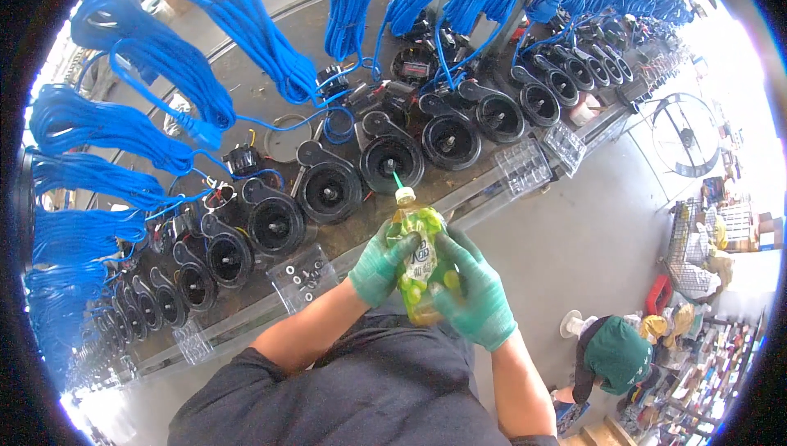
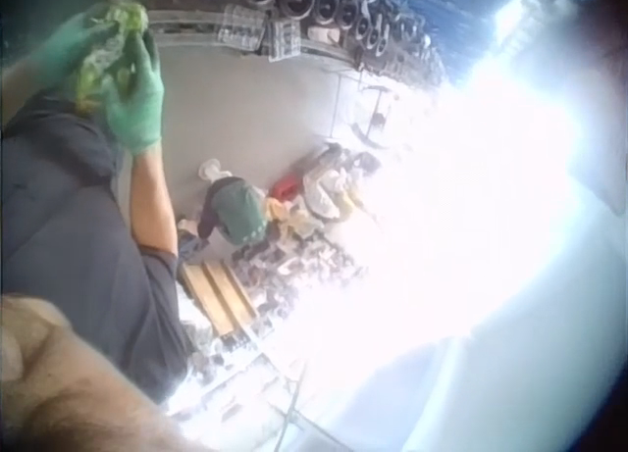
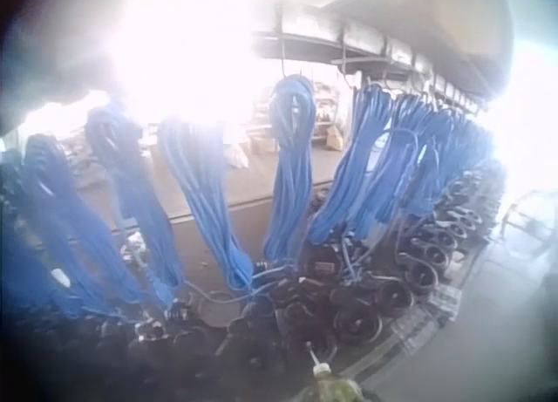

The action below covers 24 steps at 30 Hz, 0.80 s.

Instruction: The person holds a bottle and pours liquid onto a series of circular components on a long assembly table, then places several small circular objects into clear plastic trays.

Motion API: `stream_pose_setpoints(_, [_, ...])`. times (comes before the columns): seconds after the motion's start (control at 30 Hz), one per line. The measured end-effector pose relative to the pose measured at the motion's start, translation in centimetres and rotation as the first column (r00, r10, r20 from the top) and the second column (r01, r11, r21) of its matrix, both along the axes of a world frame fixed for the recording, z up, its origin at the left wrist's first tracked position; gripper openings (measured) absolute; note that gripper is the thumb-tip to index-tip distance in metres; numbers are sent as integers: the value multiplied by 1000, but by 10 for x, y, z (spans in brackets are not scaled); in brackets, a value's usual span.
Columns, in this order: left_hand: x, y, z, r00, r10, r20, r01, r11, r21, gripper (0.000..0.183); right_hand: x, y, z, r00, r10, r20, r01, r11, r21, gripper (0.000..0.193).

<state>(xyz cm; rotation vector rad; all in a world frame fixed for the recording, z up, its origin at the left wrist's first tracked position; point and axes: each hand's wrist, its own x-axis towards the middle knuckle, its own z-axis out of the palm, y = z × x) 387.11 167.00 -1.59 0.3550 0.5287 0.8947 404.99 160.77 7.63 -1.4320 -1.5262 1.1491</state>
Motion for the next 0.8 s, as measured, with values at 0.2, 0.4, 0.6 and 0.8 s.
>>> stream_pose_setpoints(0.2, [4, 8, -9, 994, 30, -101, -29, 999, 15, 57, 2, 12, -2, 999, -20, -34, 17, 997, -73, 71])
stream_pose_setpoints(0.4, [19, 5, -8, 994, 21, -106, -18, 999, 34, 57, 19, 10, 5, 1000, -1, 8, 1, 998, -63, 71])
stream_pose_setpoints(0.6, [57, 27, 10, 997, -71, -43, 74, 995, 72, 56, 46, 10, 13, 993, -98, 69, 98, 995, 5, 67])
stream_pose_setpoints(0.8, [99, 49, -6, 998, -65, -14, 65, 998, -27, 42, 88, 35, 0, 996, -85, 20, 86, 994, -73, 66])
